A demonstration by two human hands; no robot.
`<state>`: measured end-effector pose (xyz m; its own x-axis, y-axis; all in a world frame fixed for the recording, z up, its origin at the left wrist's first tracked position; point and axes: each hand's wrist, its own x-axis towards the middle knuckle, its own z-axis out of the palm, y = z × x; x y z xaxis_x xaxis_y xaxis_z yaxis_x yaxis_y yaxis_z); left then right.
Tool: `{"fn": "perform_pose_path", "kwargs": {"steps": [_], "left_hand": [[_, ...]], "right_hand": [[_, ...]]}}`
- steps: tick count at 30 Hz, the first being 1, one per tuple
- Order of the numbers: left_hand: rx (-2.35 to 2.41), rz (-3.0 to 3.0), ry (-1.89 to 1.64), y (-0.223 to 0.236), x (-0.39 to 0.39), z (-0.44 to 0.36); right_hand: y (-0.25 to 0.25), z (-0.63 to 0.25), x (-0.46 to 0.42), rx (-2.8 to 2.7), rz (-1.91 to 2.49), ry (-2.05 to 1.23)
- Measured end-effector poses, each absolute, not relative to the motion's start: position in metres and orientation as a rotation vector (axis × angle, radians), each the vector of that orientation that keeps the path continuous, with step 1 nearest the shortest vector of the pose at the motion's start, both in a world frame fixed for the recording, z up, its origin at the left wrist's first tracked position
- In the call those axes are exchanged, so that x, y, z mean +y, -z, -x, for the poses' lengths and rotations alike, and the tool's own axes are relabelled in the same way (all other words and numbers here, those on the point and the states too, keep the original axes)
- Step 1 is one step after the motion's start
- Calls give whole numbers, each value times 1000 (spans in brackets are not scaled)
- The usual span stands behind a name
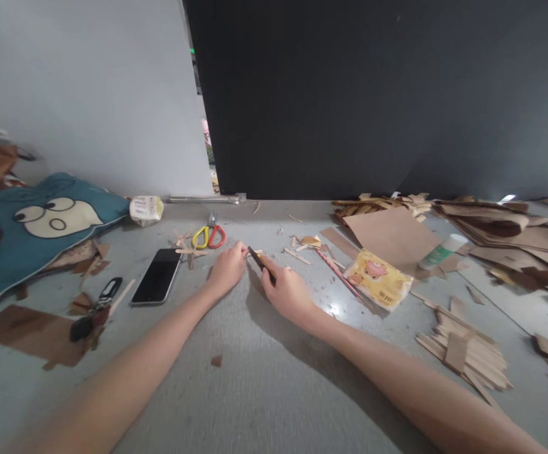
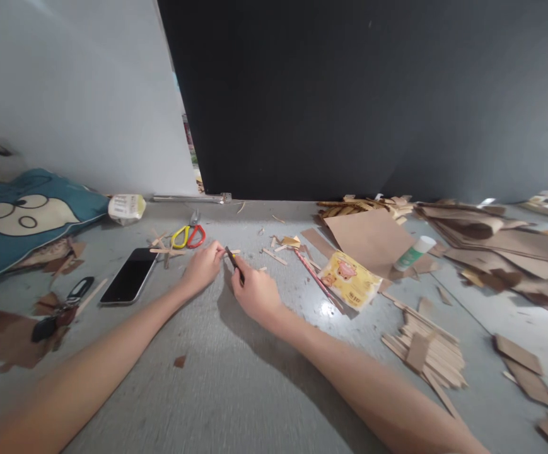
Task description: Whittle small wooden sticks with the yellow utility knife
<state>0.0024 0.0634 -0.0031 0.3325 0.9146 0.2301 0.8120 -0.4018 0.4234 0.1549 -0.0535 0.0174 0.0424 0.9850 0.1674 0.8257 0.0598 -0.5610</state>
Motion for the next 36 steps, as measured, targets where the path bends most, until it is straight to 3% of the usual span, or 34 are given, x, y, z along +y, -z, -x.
{"fn": "perform_pose_path", "kwargs": {"steps": [13, 36], "left_hand": [[1437, -2397, -717, 12, 69, 1], [1570, -2331, -654, 3, 69, -5]], "right_hand": [[-18, -159, -44, -1815, 1753, -461], [-18, -158, -53, -1947, 1892, -277]]}}
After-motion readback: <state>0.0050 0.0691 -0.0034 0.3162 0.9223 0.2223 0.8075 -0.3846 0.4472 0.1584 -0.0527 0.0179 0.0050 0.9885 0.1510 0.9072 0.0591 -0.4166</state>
